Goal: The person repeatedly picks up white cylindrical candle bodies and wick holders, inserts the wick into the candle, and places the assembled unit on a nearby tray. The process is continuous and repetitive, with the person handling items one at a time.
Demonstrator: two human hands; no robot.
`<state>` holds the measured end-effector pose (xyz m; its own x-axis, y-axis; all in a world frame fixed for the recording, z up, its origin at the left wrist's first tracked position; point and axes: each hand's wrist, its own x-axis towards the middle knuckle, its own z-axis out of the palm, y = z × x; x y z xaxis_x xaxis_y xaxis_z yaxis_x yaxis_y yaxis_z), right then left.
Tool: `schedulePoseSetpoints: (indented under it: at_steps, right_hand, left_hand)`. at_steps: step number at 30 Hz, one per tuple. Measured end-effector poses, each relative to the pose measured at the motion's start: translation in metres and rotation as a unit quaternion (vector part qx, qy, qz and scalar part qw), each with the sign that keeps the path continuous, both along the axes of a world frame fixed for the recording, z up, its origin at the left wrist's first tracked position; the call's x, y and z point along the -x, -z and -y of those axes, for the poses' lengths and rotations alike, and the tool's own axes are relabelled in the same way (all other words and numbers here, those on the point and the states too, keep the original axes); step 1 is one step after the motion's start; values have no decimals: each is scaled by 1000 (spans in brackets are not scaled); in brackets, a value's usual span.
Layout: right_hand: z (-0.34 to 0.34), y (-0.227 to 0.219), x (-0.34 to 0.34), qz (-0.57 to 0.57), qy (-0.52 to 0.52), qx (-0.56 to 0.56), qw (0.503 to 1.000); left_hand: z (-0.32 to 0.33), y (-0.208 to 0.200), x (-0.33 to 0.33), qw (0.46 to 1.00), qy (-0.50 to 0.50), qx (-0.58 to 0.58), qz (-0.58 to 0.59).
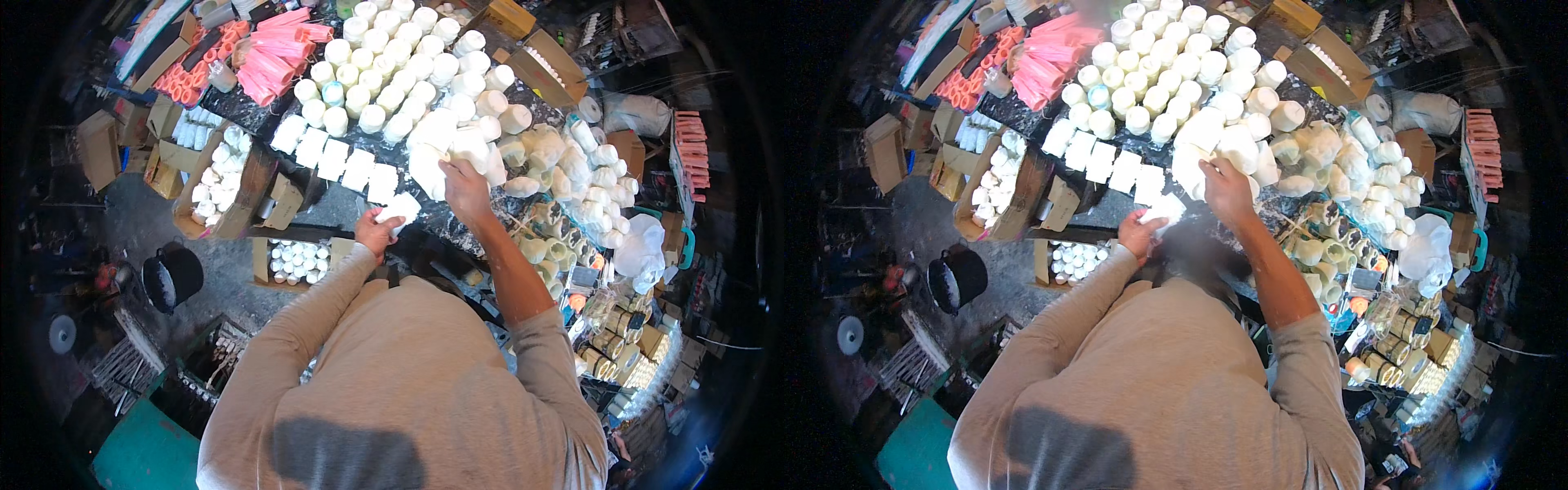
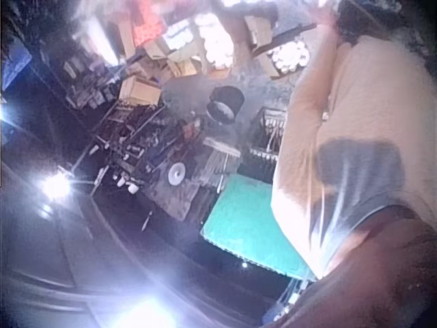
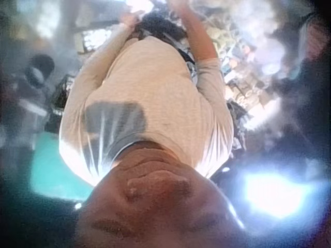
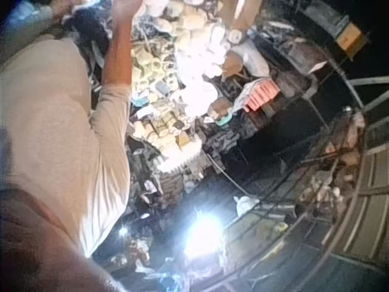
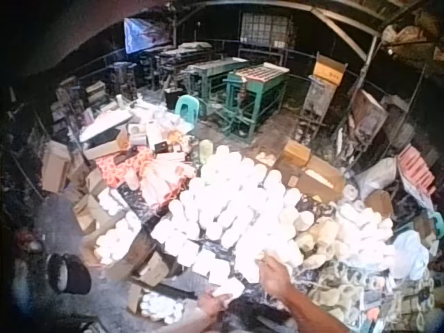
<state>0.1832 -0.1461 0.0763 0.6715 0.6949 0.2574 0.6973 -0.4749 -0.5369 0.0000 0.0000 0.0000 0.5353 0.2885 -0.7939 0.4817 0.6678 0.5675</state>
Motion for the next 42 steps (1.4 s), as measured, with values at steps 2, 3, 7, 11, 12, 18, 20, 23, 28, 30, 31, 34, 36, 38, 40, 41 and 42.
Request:
schedulePoseSetpoints:
  at_steps: [2,3,7,11,12,18,20,23,28,30,31,34,36,38,40,41,42]
  right_hand:
    - [25,-11,13,5,32,-56,998]
    - [42,-18,33,-36,58,-52,996]
    - [106,-27,66,-111,156,-35,981]
    - [160,-2,87,-211,293,-50,931]
    - [171,6,85,-122,230,-71,963]
    - [196,37,54,16,153,45,987]
    - [199,46,50,-6,134,94,987]
    - [181,67,45,-85,133,150,976]
    - [185,69,35,-183,147,168,957]
    - [186,63,30,-179,178,132,959]
    - [184,61,23,-172,205,111,957]
    - [174,62,-7,-203,260,128,935]
    - [171,68,-30,-269,251,166,915]
    - [174,76,-47,-360,202,200,888]
    - [184,82,-49,-464,194,73,861]
    - [188,84,-47,-519,200,26,831]
    - [197,84,-42,-575,200,-59,791]
  left_hand:
    - [22,19,-10,999,-40,5,-18]
    - [32,25,1,998,-56,18,-20]
    - [39,70,-27,992,-127,4,21]
    - [50,82,-38,985,-172,3,29]
    - [50,81,-41,982,-184,15,38]
    - [47,47,-37,990,-77,64,-101]
    - [57,34,-22,994,-7,-37,-98]
    - [72,18,-16,981,82,-163,-64]
    - [84,4,-45,944,173,-281,14]
    - [87,7,-54,922,210,-326,19]
    - [91,9,-56,914,253,-316,14]
    - [110,15,-60,871,371,-320,-19]
    - [128,16,-64,845,425,-325,9]
    - [144,12,-75,864,444,-236,-21]
    - [156,5,-85,860,452,-235,20]
    - [162,2,-89,861,453,-227,33]
    - [167,1,-95,882,426,-190,62]
